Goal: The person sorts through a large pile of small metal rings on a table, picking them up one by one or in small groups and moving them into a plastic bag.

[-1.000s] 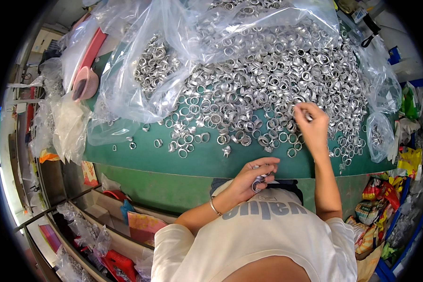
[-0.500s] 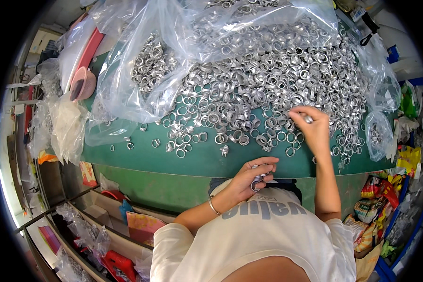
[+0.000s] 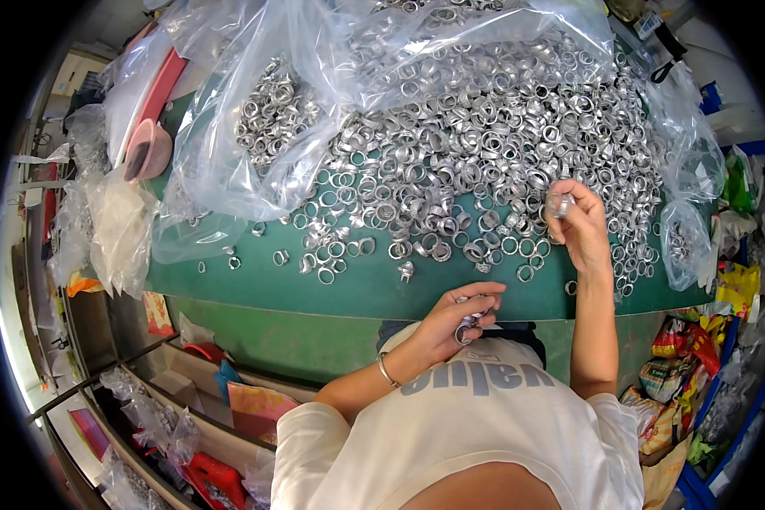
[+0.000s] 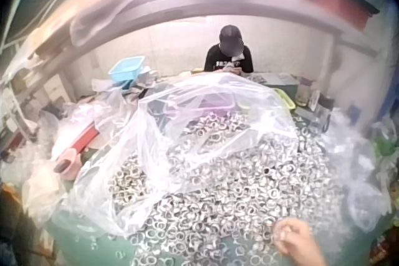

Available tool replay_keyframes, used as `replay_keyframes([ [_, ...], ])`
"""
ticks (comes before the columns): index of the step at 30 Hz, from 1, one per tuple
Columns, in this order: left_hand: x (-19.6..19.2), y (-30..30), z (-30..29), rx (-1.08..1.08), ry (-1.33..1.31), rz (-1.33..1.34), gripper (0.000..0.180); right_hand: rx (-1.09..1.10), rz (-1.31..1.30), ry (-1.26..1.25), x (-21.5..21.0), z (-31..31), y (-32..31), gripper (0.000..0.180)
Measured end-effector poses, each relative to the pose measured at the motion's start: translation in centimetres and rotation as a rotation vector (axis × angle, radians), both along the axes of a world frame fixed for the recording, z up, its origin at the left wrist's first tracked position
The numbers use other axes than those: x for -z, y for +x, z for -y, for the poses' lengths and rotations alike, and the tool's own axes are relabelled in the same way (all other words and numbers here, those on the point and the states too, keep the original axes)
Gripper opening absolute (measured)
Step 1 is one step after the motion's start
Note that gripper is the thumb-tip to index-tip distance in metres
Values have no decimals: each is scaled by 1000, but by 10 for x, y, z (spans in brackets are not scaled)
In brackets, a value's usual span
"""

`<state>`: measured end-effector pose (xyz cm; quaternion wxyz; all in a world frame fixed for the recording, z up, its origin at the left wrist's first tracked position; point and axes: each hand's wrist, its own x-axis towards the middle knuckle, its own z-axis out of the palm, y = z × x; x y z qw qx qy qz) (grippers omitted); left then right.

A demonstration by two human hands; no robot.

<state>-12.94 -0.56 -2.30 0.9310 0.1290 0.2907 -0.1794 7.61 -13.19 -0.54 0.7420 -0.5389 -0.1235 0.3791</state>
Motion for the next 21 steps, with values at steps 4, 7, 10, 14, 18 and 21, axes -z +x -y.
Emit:
replay_keyframes([
  [4, 1, 0, -1, -1, -3, 2, 27, 45, -435, 413, -21, -7, -9, 19],
  [7, 1, -1, -1, -1, -8, 9, 27, -53, -559, 556, 0, 6, -5, 28],
  [10, 1, -1, -1, -4, -4, 9, 27, -55, -526, 447, 9, 19, -11, 34],
  [14, 1, -1, -1, 2, 13, 0, 28, 17, -220, -47, -1, 33, -24, 32],
  [18, -1, 1, 1, 16, 29, 5, 28, 49, 243, -376, 2, 41, -40, 33],
  [21, 1, 0, 2, -3, 3, 12, 26, 153, -226, -54, 2, 56, -36, 34],
])
